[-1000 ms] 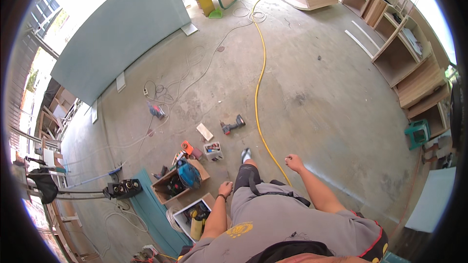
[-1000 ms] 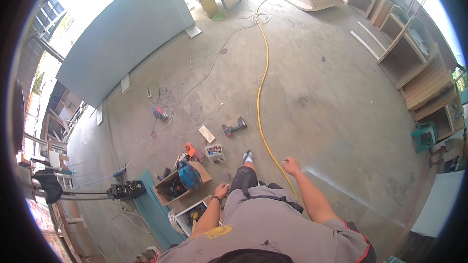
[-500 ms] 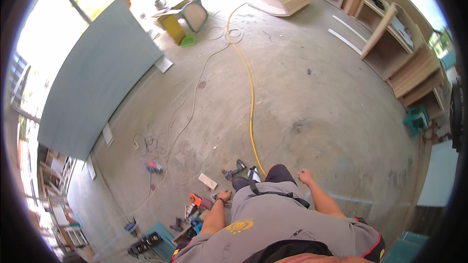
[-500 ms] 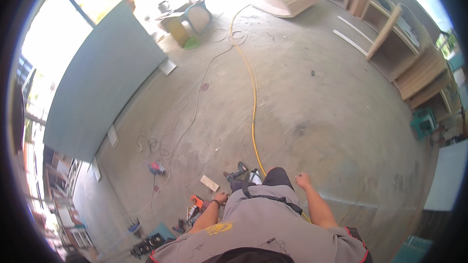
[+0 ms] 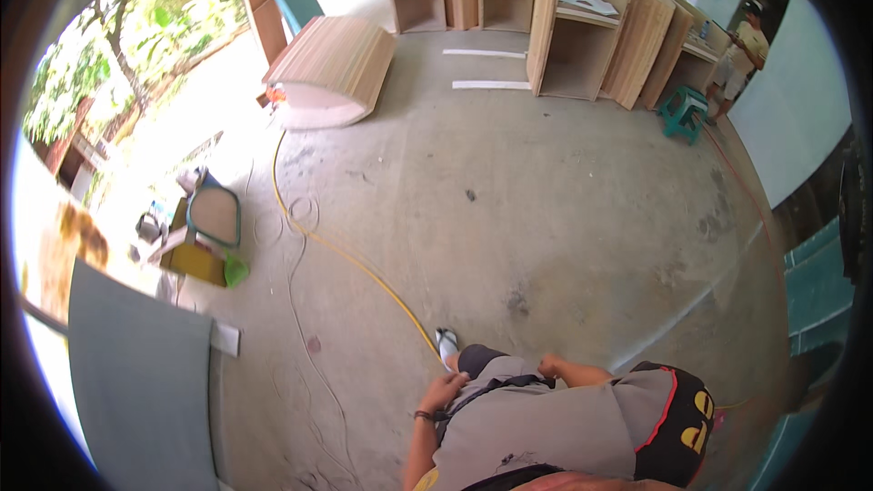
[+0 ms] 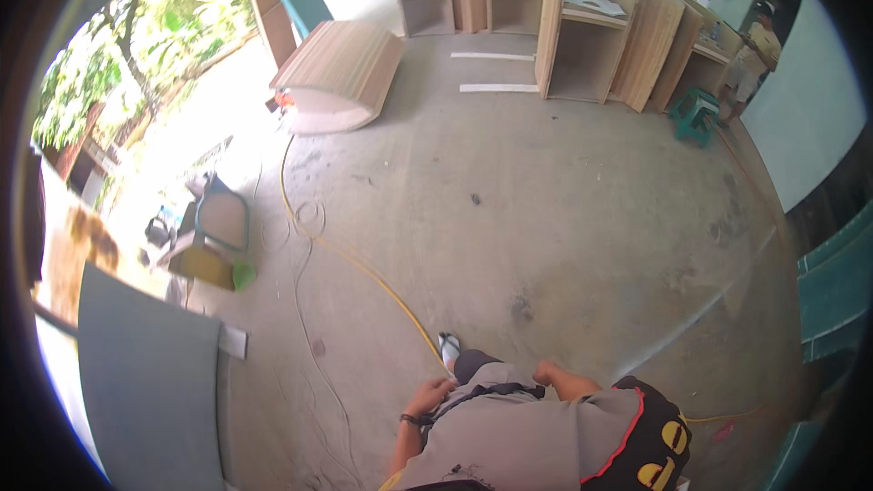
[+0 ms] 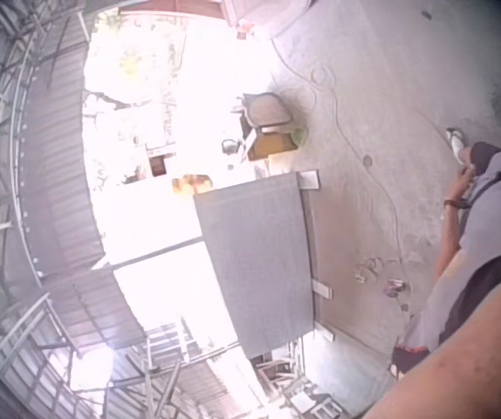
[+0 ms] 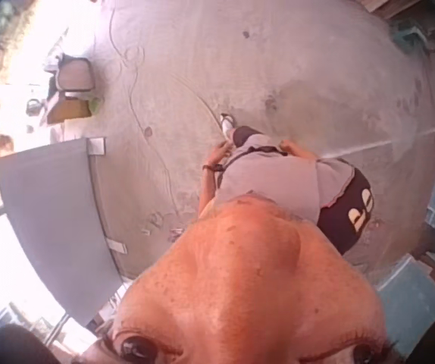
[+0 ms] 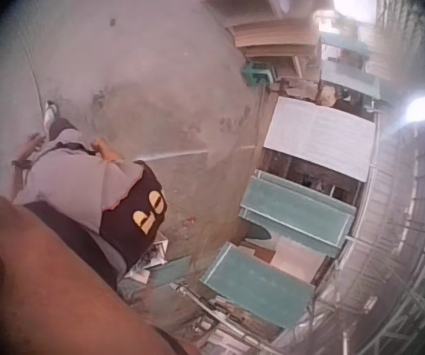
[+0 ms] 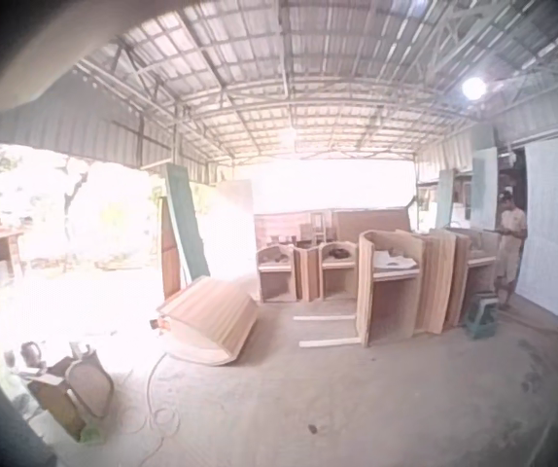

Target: The person walks through a cluttered workshop, picks up a small piece of wood, and retrieves a box of screws. They then sit on the floor and use a cordless drill to drive screws into a wooden furniture frame.

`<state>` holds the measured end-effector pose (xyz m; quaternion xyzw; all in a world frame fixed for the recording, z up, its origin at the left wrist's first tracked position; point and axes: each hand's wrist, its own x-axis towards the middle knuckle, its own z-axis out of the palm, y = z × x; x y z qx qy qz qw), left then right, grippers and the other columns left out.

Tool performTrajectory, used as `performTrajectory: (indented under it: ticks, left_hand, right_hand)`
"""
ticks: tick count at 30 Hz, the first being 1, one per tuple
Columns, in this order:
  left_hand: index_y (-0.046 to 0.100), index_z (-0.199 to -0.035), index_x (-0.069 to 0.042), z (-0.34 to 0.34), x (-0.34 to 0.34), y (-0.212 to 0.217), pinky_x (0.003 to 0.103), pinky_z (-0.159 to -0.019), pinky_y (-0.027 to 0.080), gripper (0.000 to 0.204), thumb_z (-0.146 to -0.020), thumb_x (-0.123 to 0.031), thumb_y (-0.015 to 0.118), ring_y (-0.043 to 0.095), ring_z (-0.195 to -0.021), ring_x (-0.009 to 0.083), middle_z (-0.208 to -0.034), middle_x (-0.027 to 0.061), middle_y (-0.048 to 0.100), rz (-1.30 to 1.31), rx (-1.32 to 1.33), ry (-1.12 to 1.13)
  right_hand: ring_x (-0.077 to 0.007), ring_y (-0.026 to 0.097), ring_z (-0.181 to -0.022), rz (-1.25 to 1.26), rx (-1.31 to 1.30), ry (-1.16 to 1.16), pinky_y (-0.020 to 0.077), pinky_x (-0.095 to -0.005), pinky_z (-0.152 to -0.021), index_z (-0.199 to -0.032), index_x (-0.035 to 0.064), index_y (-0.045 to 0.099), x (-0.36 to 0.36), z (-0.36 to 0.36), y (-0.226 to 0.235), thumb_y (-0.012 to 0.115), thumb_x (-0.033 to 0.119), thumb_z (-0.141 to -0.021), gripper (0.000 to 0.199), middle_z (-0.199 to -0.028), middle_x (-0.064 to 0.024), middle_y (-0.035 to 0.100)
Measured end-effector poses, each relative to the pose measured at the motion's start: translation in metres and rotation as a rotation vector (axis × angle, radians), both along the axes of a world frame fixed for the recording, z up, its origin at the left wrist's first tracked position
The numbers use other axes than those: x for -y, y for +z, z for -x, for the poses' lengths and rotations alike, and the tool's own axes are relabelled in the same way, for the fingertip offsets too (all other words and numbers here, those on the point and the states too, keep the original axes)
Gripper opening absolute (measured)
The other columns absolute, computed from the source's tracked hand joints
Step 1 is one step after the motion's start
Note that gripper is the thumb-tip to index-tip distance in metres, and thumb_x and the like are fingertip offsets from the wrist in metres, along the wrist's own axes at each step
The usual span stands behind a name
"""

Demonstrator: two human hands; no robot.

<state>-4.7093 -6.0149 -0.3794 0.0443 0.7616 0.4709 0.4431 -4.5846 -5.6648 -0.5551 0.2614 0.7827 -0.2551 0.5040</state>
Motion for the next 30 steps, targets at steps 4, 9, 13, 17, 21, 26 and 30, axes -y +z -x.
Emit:
performTrajectory:
  ticks: [4, 9, 13, 17, 21, 26, 30]
  left_hand:
    - [0.068, -0.098, -0.001, 0.13, -0.046, 0.059, 0.041, -0.076, 0.048, 0.053, -0.092, -0.051, 0.052, 0.065, -0.085, 0.0333, -0.088, 0.0219, 0.067, 0.071, -0.2, -0.4]
    - [0.067, -0.099, 0.003, 0.28, -0.071, 0.121, 0.037, -0.08, 0.049, 0.054, -0.094, -0.048, 0.05, 0.066, -0.087, 0.0333, -0.091, 0.0241, 0.067, 0.087, -0.189, -0.645]
    - [0.068, -0.098, 0.001, 0.393, -0.1, 0.07, 0.044, -0.083, 0.048, 0.055, -0.094, -0.049, 0.046, 0.063, -0.089, 0.0415, -0.091, 0.0253, 0.067, -0.095, -0.234, -0.716]
    - [0.069, -0.094, 0.002, 0.535, -0.139, 0.047, 0.045, -0.083, 0.048, 0.057, -0.094, -0.051, 0.046, 0.063, -0.087, 0.042, -0.089, 0.0254, 0.067, -0.053, -0.238, -0.861]
    - [0.07, -0.088, 0.002, 0.699, -0.17, 0.066, 0.046, -0.081, 0.049, 0.059, -0.094, -0.052, 0.046, 0.064, -0.084, 0.0427, -0.086, 0.0252, 0.067, -0.042, -0.276, -0.89]
    - [0.068, -0.095, -0.001, 0.855, -0.241, 0.104, 0.046, -0.083, 0.047, 0.061, -0.093, -0.056, 0.043, 0.063, -0.092, 0.0405, -0.092, 0.0252, 0.066, -0.058, -0.189, -0.968]
    - [0.068, -0.093, -0.002, 0.981, -0.276, 0.089, 0.047, -0.083, 0.047, 0.063, -0.094, -0.058, 0.04, 0.062, -0.093, 0.0413, -0.093, 0.026, 0.066, -0.021, -0.25, -1.037]
  right_hand:
    - [-0.0349, 0.066, -0.082, -0.001, -0.249, 0.297, 0.0547, -0.0456, -0.073, -0.094, 0.0015, 0.07, -0.009, 0.14, -0.026, 0.052, 0.028, -0.079, 0.035, -0.092, -0.0194, 0.069]
    - [-0.0364, 0.063, -0.1, 0.022, -0.621, -0.065, 0.0491, -0.044, -0.087, -0.109, 0.0056, 0.066, 0.015, 0.399, 0.037, 0.053, 0.034, -0.084, 0.04, -0.108, -0.0198, 0.066]
    - [-0.0352, 0.062, -0.102, 0.071, -0.763, -0.22, 0.0487, -0.0422, -0.088, -0.11, 0.0052, 0.066, 0.022, 0.565, 0.103, 0.056, 0.033, -0.086, 0.039, -0.109, -0.0163, 0.067]
    - [-0.0347, 0.062, -0.102, 0.0, -0.713, -0.206, 0.0486, -0.0419, -0.088, -0.112, 0.0052, 0.065, -0.008, 0.688, 0.108, 0.056, 0.033, -0.086, 0.04, -0.11, -0.016, 0.067]
    - [-0.0338, 0.063, -0.099, -0.051, -0.469, -0.255, 0.0485, -0.041, -0.087, -0.108, 0.0053, 0.066, -0.069, 0.762, 0.092, 0.058, 0.033, -0.083, 0.038, -0.109, -0.0166, 0.067]
    - [-0.0266, 0.065, -0.078, -0.263, -0.459, -0.245, 0.0521, -0.0381, -0.071, -0.102, 0.0056, 0.069, -0.164, 0.757, 0.043, 0.057, 0.026, -0.083, 0.03, -0.092, -0.0137, 0.069]
    - [-0.0285, 0.064, -0.095, -0.172, -0.246, -0.896, 0.0509, -0.0399, -0.083, -0.108, 0.0016, 0.066, -0.18, 0.85, 0.087, 0.054, 0.021, -0.085, 0.032, -0.106, -0.0151, 0.067]
